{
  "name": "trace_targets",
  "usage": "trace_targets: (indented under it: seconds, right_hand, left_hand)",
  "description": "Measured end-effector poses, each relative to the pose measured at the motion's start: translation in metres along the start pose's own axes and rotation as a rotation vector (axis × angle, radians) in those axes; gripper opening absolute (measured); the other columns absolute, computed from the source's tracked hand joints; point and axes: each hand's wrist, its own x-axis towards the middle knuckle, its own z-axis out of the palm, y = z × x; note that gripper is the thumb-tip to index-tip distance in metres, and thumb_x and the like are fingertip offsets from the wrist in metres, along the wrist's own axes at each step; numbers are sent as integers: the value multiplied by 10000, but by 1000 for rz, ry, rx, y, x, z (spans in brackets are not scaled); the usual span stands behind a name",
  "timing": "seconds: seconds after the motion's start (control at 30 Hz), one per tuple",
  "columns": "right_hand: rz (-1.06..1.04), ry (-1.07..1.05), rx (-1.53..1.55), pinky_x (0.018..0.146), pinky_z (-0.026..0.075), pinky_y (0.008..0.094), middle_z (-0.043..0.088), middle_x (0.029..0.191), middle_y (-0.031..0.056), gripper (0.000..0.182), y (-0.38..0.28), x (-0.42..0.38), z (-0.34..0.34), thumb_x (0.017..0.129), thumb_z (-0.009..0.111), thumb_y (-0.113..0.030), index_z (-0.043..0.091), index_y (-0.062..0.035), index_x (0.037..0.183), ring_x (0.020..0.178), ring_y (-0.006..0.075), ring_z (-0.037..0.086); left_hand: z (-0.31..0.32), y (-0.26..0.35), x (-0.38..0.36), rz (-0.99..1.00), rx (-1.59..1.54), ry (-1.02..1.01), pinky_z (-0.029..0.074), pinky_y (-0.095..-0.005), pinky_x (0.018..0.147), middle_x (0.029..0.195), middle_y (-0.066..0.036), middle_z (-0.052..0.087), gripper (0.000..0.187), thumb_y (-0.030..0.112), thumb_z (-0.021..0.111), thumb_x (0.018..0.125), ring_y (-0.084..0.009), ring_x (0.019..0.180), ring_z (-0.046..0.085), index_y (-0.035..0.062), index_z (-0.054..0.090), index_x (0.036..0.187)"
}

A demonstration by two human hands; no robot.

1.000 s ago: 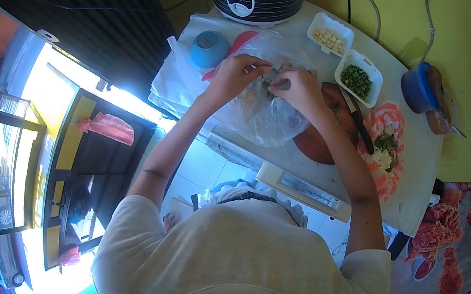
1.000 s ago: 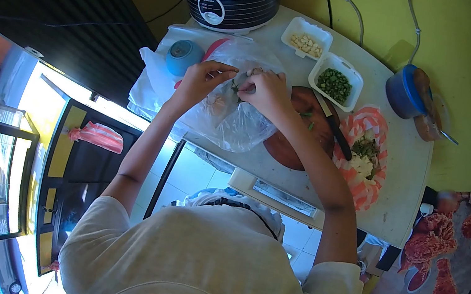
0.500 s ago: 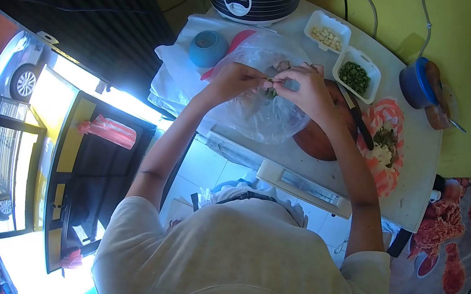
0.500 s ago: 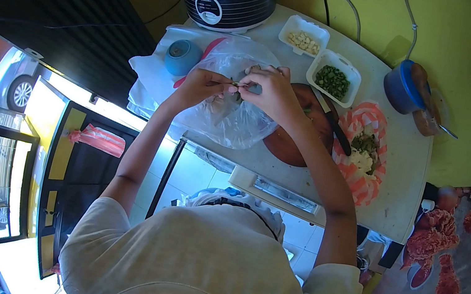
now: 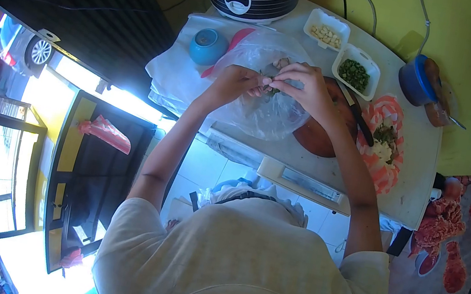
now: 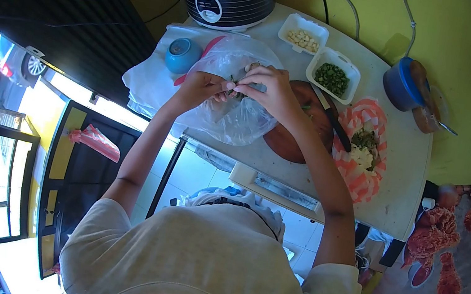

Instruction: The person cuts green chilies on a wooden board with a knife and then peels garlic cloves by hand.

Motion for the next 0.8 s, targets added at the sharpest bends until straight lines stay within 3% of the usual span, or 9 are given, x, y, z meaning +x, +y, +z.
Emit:
trace_targets:
  seconds: [0.1, 0.17, 0.2, 0.27, 0.5, 0.6, 0.67, 0.8]
  right_hand:
    - [-92, 9, -77, 914, 331, 367, 697, 971, 14, 141, -4, -1, 0, 801, 777, -226, 756, -126, 899, 985, 172, 633]
    - [-201, 84, -250, 775, 476, 335, 679, 900, 36, 137, -13, -2, -1, 773, 792, -112, 719, -49, 870, 835, 212, 658]
    - [-201, 86, -251, 775, 476, 335, 679, 900, 36, 137, -13, -4, -2, 773, 792, -112, 719, -49, 870, 835, 212, 658]
    - [-150, 125, -314, 900, 343, 348, 668, 1017, -12, 144, -14, -8, -5, 811, 768, -218, 729, -131, 918, 992, 180, 620]
    - [-167, 201, -409, 906, 334, 354, 664, 1046, -22, 151, -25, -14, -4, 831, 754, -202, 723, -122, 955, 1045, 166, 601]
    - [-197, 188, -395, 891, 377, 339, 666, 1035, 7, 125, -24, -12, -7, 839, 741, -180, 731, -111, 943, 1020, 195, 615]
    - [-120, 71, -107, 848, 429, 298, 660, 1001, 35, 124, -20, -10, -11, 864, 723, -152, 737, -71, 956, 961, 177, 624]
    - [64, -21, 128, 790, 464, 260, 651, 946, 52, 147, -22, -16, -13, 870, 725, -131, 738, -30, 977, 876, 143, 618]
  left_hand:
    - [1, 3, -1, 4, -3, -8, 503, -206, 651, 803, -8, 694, 329, 321, 656, 948, -57, 709, 617, 6, 741, 989]
    - [1, 6, -2, 2, -16, -10, 504, -208, 654, 818, -10, 700, 321, 307, 651, 954, -58, 710, 617, 3, 740, 1008]
    - [2, 6, -2, 4, -16, -11, 504, -208, 654, 818, -10, 700, 321, 307, 651, 954, -58, 710, 617, 3, 740, 1008]
    - [2, 4, -3, 51, 15, 13, 508, -207, 666, 840, -17, 707, 312, 290, 646, 960, -58, 718, 618, 1, 737, 1032]
    - [11, 15, -9, 127, -30, 27, 521, -210, 703, 878, -28, 711, 279, 242, 639, 967, -61, 752, 624, -8, 726, 1058]
    - [11, 16, -10, 144, -44, -12, 526, -224, 735, 904, -33, 710, 278, 230, 615, 982, -73, 772, 631, -16, 715, 1063]
    - [11, 15, -11, 154, -107, -102, 529, -242, 768, 918, -43, 709, 291, 235, 585, 999, -92, 796, 644, -22, 706, 1061]
    - [10, 14, -12, 187, -114, -185, 530, -258, 792, 921, -54, 708, 309, 252, 565, 1010, -109, 815, 658, -19, 703, 1064]
